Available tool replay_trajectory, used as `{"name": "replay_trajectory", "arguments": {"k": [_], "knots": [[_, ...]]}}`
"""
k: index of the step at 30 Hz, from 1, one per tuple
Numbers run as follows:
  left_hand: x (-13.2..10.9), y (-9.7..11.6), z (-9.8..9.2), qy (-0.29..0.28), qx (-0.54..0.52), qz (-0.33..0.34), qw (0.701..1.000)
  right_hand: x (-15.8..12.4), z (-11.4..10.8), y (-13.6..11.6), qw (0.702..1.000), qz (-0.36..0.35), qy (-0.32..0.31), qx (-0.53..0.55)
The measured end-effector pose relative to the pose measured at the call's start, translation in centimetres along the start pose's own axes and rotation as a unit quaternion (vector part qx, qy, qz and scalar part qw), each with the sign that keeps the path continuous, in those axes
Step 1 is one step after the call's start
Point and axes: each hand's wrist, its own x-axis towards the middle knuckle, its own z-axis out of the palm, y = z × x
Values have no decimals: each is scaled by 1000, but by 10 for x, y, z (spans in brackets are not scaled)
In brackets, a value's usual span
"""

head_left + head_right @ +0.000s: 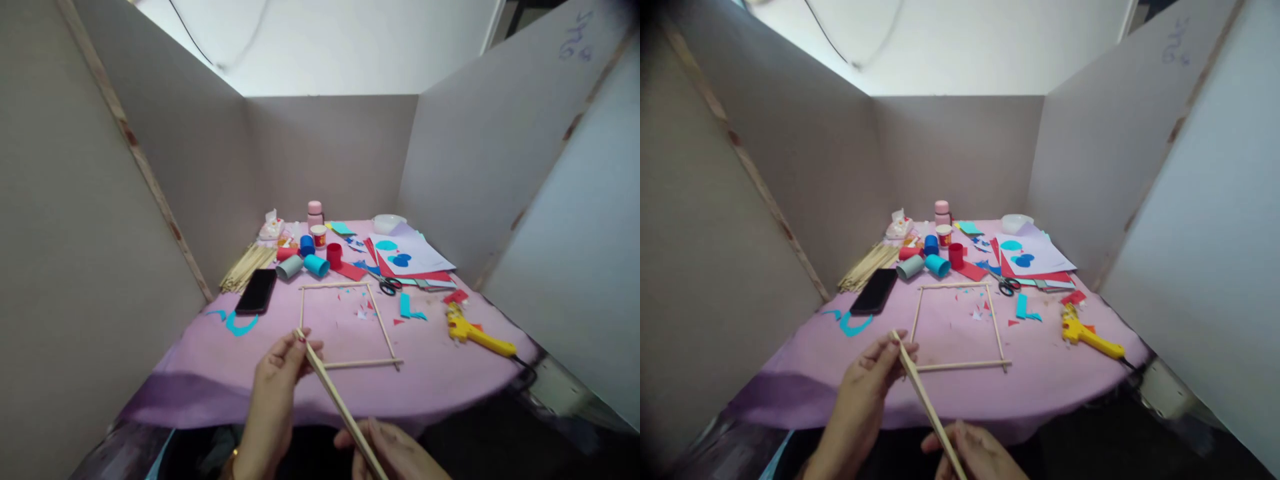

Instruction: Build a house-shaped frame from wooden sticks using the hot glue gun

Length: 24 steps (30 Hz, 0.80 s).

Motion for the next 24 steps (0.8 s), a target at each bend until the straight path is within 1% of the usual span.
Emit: {"name": "replay_trajectory", "arguments": {"k": [3, 5, 7, 10, 14, 17, 21, 24], "knots": [[14, 5, -7, 36, -8, 5, 999, -3, -6, 3, 991, 21, -14, 129], [22, 6, -11, 54, -9, 4, 998, -5, -12, 7, 981, 31, -28, 188], [29, 6, -13, 70, -8, 13, 997, -8, -16, 10, 975, 29, -34, 216], [34, 4, -13, 89, -5, 36, 995, -13, -15, 9, 971, 33, -51, 229], [38, 2, -11, 98, 8, 49, 994, -15, -11, 6, 972, 51, -67, 220], [38, 3, -10, 96, 10, 54, 994, -15, -12, 7, 979, 48, -66, 189], [35, 5, -10, 83, 7, 54, 995, -12, -16, 9, 991, 6, -82, 101], [29, 5, -8, 72, 7, 51, 996, -10, -17, 9, 996, -4, -82, 36]]}}
